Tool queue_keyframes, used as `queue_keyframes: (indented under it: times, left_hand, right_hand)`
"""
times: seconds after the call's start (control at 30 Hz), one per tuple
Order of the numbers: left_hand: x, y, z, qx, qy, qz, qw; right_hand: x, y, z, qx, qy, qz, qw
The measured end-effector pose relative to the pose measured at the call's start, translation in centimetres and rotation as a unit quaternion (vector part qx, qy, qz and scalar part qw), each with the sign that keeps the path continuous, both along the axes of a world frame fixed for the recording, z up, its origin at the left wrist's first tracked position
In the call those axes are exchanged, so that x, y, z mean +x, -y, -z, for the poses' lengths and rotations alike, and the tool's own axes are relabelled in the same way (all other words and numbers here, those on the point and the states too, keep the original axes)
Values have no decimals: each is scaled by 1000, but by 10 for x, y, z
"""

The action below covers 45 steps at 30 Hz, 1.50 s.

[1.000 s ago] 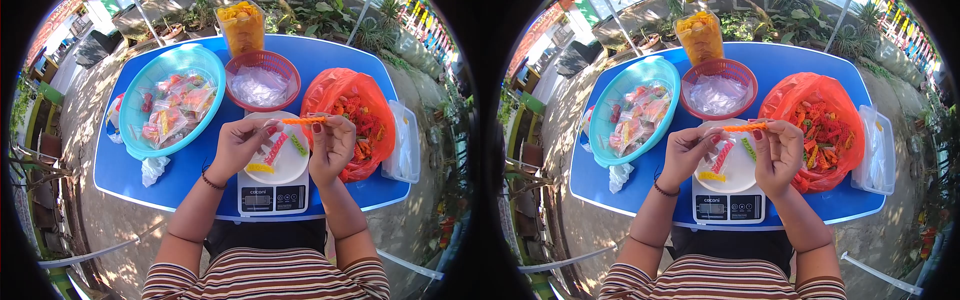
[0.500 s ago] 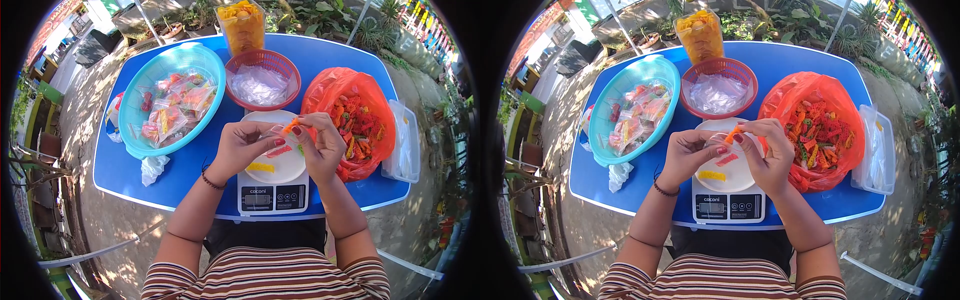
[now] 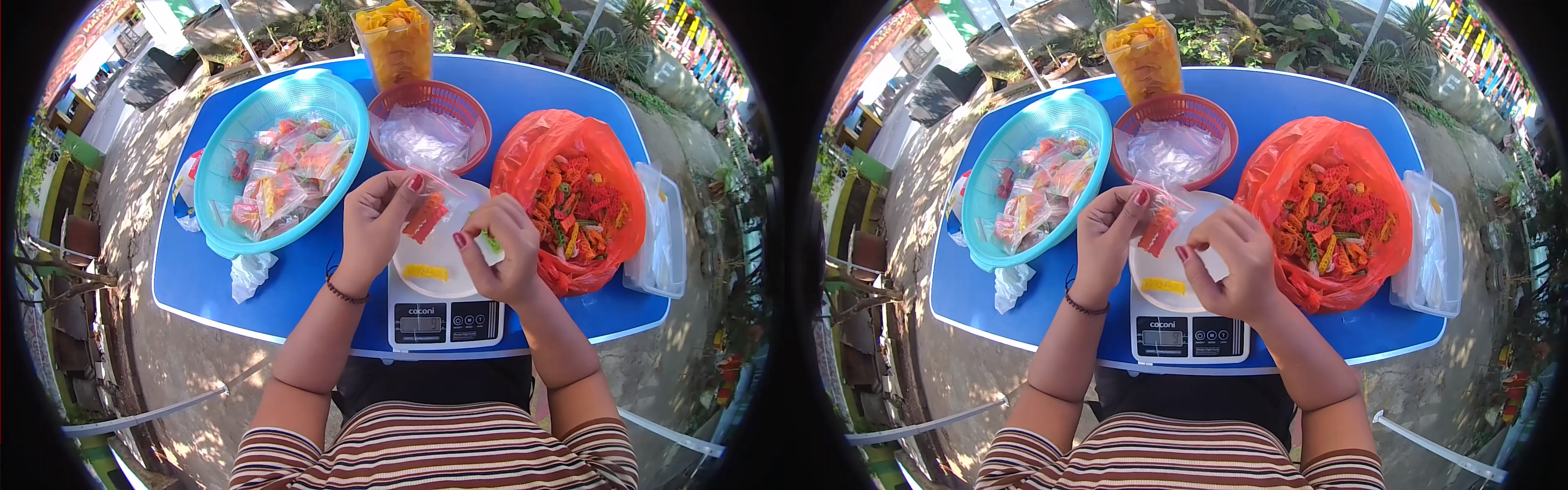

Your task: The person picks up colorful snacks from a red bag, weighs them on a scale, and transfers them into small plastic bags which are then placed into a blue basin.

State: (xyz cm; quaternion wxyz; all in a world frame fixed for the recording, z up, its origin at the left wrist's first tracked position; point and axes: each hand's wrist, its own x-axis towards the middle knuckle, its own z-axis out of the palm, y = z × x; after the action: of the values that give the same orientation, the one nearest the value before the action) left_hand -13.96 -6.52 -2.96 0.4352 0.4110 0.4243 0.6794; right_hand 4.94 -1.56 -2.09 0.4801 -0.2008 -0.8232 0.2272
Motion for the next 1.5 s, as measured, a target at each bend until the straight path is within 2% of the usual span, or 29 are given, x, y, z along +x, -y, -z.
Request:
queue_keyframes:
  times: [0.07, 0.17, 0.27, 0.37, 0.47, 0.57, 0.6, 0.7, 0.83, 0.93, 1.03, 1.13, 1.23, 1.33, 1.43, 1.5]
  left_hand:
    - [-11, -3, 9, -4, 8, 7, 1000]
    - [-5, -5, 5, -18, 77, -31, 996]
    - [-3, -3, -4, -30, 134, -18, 990]
    - [-3, -3, -11, -43, 178, -14, 983]
    - [-4, -3, -2, -46, 82, -18, 995]
    - [-3, -1, -2, -34, -26, -16, 999]
    - [-1, -1, -3, -28, -27, -8, 999]
    - [5, 2, -4, -22, -41, 17, 999]
    - [11, 4, -6, -14, -61, 49, 997]
    - [11, 5, -7, -2, -58, 72, 996]
    - [8, 5, -6, 2, -44, 95, 994]
    - [7, 5, -3, 23, -49, 104, 993]
    - [7, 4, -1, 24, -44, 112, 992]
    - [8, 5, 0, 26, -46, 109, 993]
    - [9, 3, -2, 22, -46, 88, 995]
    - [8, 2, -2, 14, -43, 67, 997]
  right_hand:
    - [4, -1, -4, 51, 153, -84, 983]
    - [-1, 4, -7, 57, 226, -97, 968]
    - [0, 3, 0, 30, 256, -117, 959]
    - [-3, 0, 5, 29, 194, -80, 977]
    - [-6, -1, 0, -27, 59, -54, 996]
    - [-6, -4, -10, 21, -73, 32, 997]
    - [0, -8, -4, 32, -82, 41, 995]
    - [-1, -10, 5, -78, -241, 33, 967]
    - [1, -14, 10, -69, -254, 20, 964]
    - [4, -13, 4, 25, -156, 54, 986]
    - [-2, -5, 0, -4, -144, 23, 989]
    - [-2, -10, -3, 56, -60, -7, 997]
    - [-1, -8, -6, 58, -9, 11, 998]
    - [3, -5, -9, 35, 23, 29, 999]
    - [-2, -10, -5, 22, -58, 29, 998]
    - [3, -2, -8, -110, 20, 88, 990]
